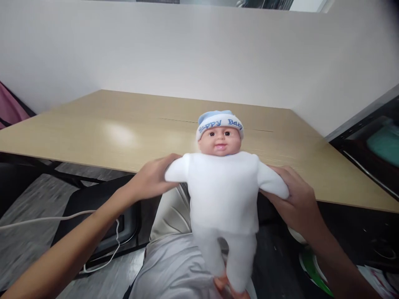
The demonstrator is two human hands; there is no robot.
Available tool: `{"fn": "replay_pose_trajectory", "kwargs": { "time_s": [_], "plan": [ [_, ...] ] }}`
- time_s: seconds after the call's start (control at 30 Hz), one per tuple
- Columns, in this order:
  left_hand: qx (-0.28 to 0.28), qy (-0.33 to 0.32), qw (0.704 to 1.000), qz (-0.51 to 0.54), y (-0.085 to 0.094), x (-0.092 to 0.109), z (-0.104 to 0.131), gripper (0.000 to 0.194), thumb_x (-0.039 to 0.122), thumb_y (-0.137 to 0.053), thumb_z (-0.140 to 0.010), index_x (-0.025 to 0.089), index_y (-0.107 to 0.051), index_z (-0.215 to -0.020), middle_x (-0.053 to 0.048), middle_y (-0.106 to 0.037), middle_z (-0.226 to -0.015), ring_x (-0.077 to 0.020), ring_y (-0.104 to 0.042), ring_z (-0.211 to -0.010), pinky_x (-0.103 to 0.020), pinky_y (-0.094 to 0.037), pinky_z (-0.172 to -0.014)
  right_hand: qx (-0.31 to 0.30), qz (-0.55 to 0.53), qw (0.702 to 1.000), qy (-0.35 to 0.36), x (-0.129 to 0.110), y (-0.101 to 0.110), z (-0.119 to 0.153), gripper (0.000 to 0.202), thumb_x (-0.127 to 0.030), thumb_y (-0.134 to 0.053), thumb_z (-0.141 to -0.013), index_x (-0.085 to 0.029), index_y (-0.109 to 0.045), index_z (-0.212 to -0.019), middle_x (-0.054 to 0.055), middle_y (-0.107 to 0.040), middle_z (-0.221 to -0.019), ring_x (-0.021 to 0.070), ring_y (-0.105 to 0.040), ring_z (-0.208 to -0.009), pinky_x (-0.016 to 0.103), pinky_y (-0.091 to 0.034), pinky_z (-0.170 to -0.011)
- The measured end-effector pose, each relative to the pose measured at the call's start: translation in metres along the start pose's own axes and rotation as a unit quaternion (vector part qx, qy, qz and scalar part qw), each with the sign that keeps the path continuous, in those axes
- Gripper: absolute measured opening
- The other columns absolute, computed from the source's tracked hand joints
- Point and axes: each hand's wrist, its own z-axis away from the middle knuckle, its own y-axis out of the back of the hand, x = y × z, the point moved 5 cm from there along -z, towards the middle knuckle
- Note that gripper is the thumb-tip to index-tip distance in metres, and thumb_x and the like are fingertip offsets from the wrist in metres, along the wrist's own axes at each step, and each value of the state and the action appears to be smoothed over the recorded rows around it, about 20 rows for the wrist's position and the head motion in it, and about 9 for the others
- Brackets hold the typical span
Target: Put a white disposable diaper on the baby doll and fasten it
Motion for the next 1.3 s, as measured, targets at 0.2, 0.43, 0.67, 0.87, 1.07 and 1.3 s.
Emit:
{"fn": "replay_pose_trajectory", "kwargs": {
  "time_s": [0.2, 0.43, 0.67, 0.87, 1.07, 1.3],
  "plan": [
    [0.018, -0.015, 0.995, -0.096, -0.013, -0.035, -0.065, 0.047, 0.042, -0.063, -0.093, 0.020, -0.063, -0.134, -0.010, -0.079, -0.122, -0.0322, -0.075, -0.102, -0.036, -0.051, -0.078, -0.011, 0.037, 0.999, -0.033, 0.060, -0.043, -0.027, 0.039, -0.050, -0.066, -0.099, -0.024, -0.072, -0.127, 0.011, -0.072, -0.115, 0.0334, -0.071, -0.105, 0.044, -0.056, -0.089],
    [0.040, -0.004, 0.989, -0.142, -0.032, -0.075, -0.087, 0.041, 0.042, -0.053, -0.099, 0.019, -0.063, -0.133, -0.014, -0.075, -0.123, -0.0358, -0.070, -0.113, -0.045, -0.054, -0.090, -0.028, 0.052, 0.998, -0.031, 0.095, -0.086, -0.051, 0.043, -0.056, -0.065, -0.100, -0.024, -0.071, -0.129, 0.013, -0.074, -0.124, 0.0349, -0.071, -0.112, 0.046, -0.056, -0.093],
    [0.054, 0.031, 0.990, -0.125, -0.043, -0.107, -0.100, 0.044, 0.045, -0.052, -0.101, 0.020, -0.060, -0.136, -0.014, -0.073, -0.127, -0.0366, -0.067, -0.114, -0.048, -0.052, -0.095, -0.055, 0.038, 0.997, -0.041, 0.109, -0.123, -0.070, 0.045, -0.061, -0.057, -0.106, -0.026, -0.066, -0.132, 0.011, -0.075, -0.124, 0.0351, -0.069, -0.114, 0.048, -0.054, -0.097],
    [0.063, 0.015, 0.984, -0.164, -0.042, -0.140, -0.133, 0.046, 0.049, -0.053, -0.103, 0.020, -0.059, -0.138, -0.012, -0.074, -0.124, -0.0361, -0.068, -0.108, -0.047, -0.051, -0.091, -0.056, 0.074, 0.995, -0.022, 0.121, -0.142, -0.105, 0.044, -0.061, -0.054, -0.107, -0.027, -0.063, -0.134, 0.010, -0.075, -0.123, 0.0342, -0.068, -0.109, 0.047, -0.053, -0.092],
    [0.075, 0.031, 0.978, -0.192, -0.037, -0.177, -0.182, 0.045, 0.056, -0.059, -0.100, 0.019, -0.064, -0.126, -0.012, -0.075, -0.112, -0.0360, -0.069, -0.100, -0.044, -0.051, -0.083, -0.042, 0.109, 0.993, -0.016, 0.140, -0.164, -0.155, 0.039, -0.059, -0.054, -0.106, -0.026, -0.066, -0.121, 0.010, -0.076, -0.112, 0.0343, -0.069, -0.102, 0.044, -0.052, -0.082],
    [0.097, 0.017, 0.982, -0.161, -0.027, -0.223, -0.245, 0.049, 0.058, -0.063, -0.096, 0.021, -0.066, -0.127, -0.012, -0.077, -0.118, -0.0371, -0.069, -0.110, -0.045, -0.053, -0.090, -0.045, 0.077, 0.996, 0.006, 0.177, -0.192, -0.232, 0.039, -0.056, -0.058, -0.102, -0.027, -0.071, -0.125, 0.010, -0.079, -0.121, 0.0341, -0.072, -0.108, 0.044, -0.054, -0.087]
  ]
}}
